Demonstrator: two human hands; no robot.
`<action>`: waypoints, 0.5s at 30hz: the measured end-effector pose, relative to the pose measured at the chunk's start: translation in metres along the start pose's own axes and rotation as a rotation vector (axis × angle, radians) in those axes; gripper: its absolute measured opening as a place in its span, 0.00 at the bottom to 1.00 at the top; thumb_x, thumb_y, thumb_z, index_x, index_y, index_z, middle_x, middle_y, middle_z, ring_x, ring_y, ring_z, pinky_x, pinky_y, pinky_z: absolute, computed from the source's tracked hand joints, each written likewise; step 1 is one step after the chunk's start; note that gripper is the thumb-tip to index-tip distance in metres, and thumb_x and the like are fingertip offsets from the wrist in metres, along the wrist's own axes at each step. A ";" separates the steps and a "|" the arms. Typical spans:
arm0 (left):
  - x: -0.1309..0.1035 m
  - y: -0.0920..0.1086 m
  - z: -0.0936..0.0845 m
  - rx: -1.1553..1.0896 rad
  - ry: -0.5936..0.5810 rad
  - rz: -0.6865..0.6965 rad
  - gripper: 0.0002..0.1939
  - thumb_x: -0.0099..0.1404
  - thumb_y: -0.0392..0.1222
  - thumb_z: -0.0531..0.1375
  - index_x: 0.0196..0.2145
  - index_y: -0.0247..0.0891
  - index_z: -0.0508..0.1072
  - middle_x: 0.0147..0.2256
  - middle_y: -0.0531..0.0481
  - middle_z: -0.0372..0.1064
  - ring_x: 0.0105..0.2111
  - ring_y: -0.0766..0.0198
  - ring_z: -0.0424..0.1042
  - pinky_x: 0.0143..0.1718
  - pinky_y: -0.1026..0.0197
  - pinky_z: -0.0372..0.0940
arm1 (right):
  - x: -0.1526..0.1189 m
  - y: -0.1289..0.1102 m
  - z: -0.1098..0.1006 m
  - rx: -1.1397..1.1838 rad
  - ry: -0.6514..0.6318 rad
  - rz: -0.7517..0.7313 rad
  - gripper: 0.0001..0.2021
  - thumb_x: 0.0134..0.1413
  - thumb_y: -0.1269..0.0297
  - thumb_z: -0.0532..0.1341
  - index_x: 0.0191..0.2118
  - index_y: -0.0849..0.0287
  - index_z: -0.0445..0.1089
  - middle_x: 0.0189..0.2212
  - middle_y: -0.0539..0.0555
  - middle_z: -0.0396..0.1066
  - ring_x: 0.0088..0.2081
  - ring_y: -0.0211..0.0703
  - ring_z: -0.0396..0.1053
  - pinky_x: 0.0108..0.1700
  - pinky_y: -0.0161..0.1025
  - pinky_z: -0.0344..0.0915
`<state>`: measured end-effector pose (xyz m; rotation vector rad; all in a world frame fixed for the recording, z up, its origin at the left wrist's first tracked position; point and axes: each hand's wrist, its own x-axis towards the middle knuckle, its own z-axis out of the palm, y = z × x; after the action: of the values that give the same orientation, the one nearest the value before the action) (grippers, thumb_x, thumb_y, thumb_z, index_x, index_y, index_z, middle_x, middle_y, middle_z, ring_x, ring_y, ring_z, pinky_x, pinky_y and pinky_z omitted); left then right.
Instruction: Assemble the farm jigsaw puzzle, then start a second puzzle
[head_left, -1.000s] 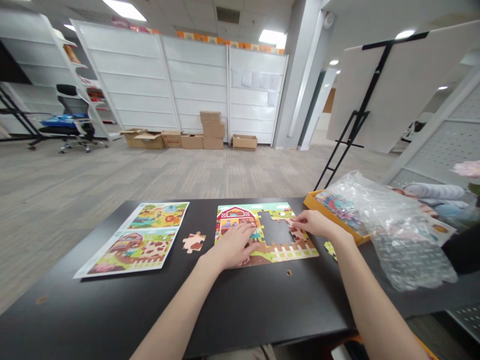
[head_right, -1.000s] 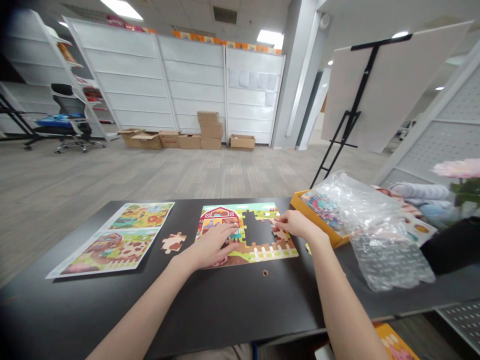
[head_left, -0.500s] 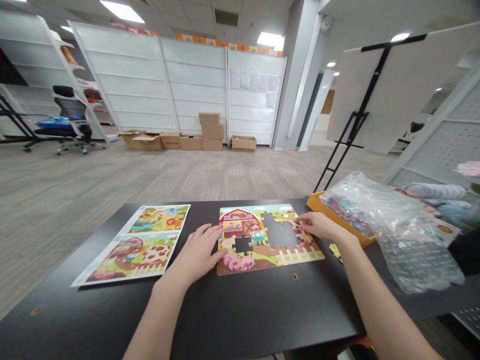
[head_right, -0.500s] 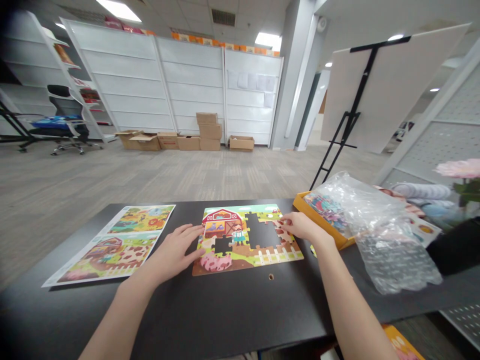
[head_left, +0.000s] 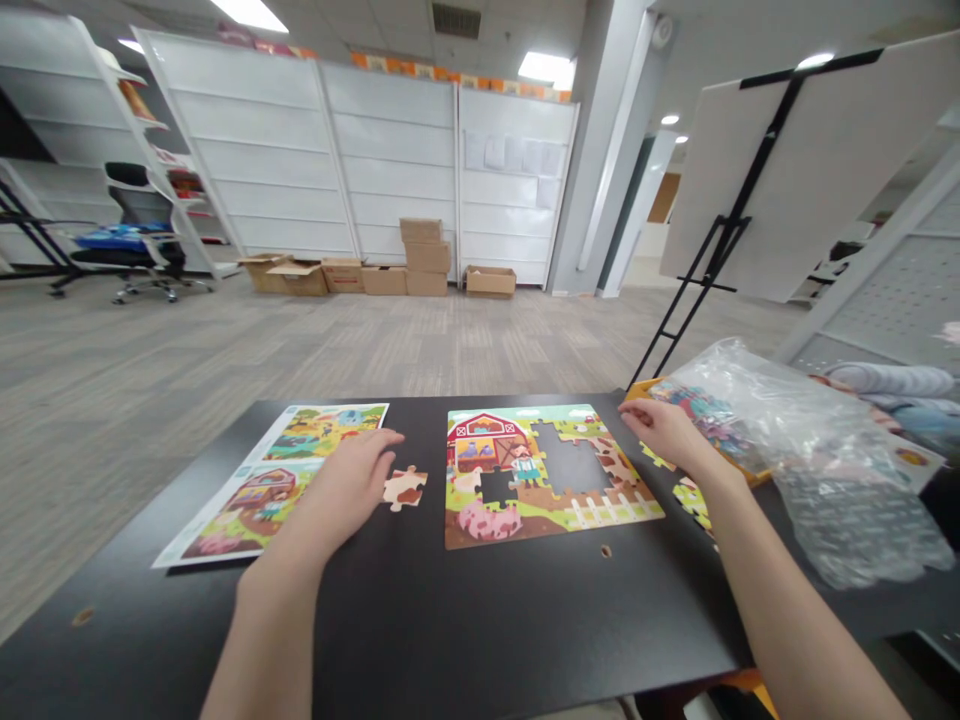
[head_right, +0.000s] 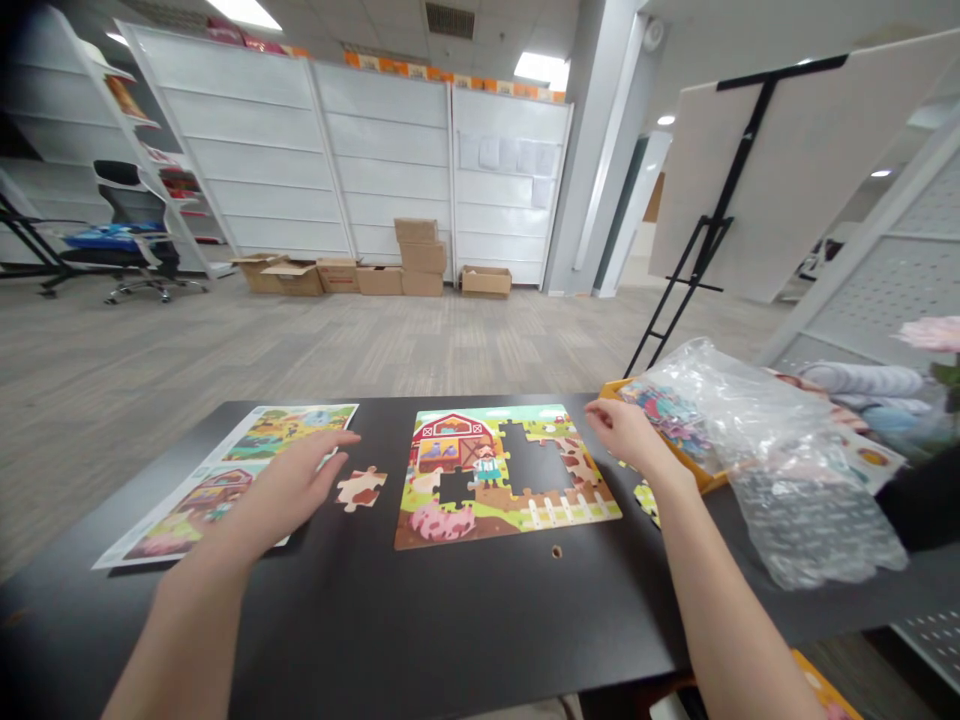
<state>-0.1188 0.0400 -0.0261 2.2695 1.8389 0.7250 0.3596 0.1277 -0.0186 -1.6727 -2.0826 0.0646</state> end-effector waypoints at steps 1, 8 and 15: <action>-0.002 -0.006 -0.005 0.018 -0.020 -0.027 0.22 0.68 0.46 0.49 0.51 0.37 0.76 0.52 0.40 0.76 0.55 0.49 0.72 0.61 0.47 0.63 | 0.001 -0.001 -0.001 -0.002 0.068 0.019 0.15 0.60 0.60 0.56 0.43 0.59 0.77 0.33 0.57 0.80 0.33 0.48 0.76 0.39 0.40 0.69; -0.013 -0.002 0.003 -0.032 -0.257 -0.083 0.28 0.60 0.50 0.59 0.56 0.36 0.73 0.57 0.38 0.72 0.57 0.46 0.70 0.59 0.47 0.63 | 0.001 -0.013 0.008 0.018 0.099 0.031 0.15 0.61 0.59 0.55 0.41 0.59 0.77 0.34 0.59 0.80 0.35 0.50 0.76 0.40 0.41 0.69; -0.007 0.008 0.000 -0.006 -0.318 -0.110 0.24 0.58 0.47 0.61 0.50 0.33 0.75 0.51 0.34 0.74 0.52 0.44 0.73 0.55 0.47 0.65 | -0.001 -0.024 0.017 -0.026 -0.014 -0.003 0.15 0.61 0.56 0.57 0.43 0.58 0.77 0.34 0.57 0.80 0.35 0.48 0.76 0.38 0.39 0.68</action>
<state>-0.1131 0.0317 -0.0248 2.1126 1.7867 0.3284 0.3320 0.1246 -0.0262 -1.6893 -2.1048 0.0485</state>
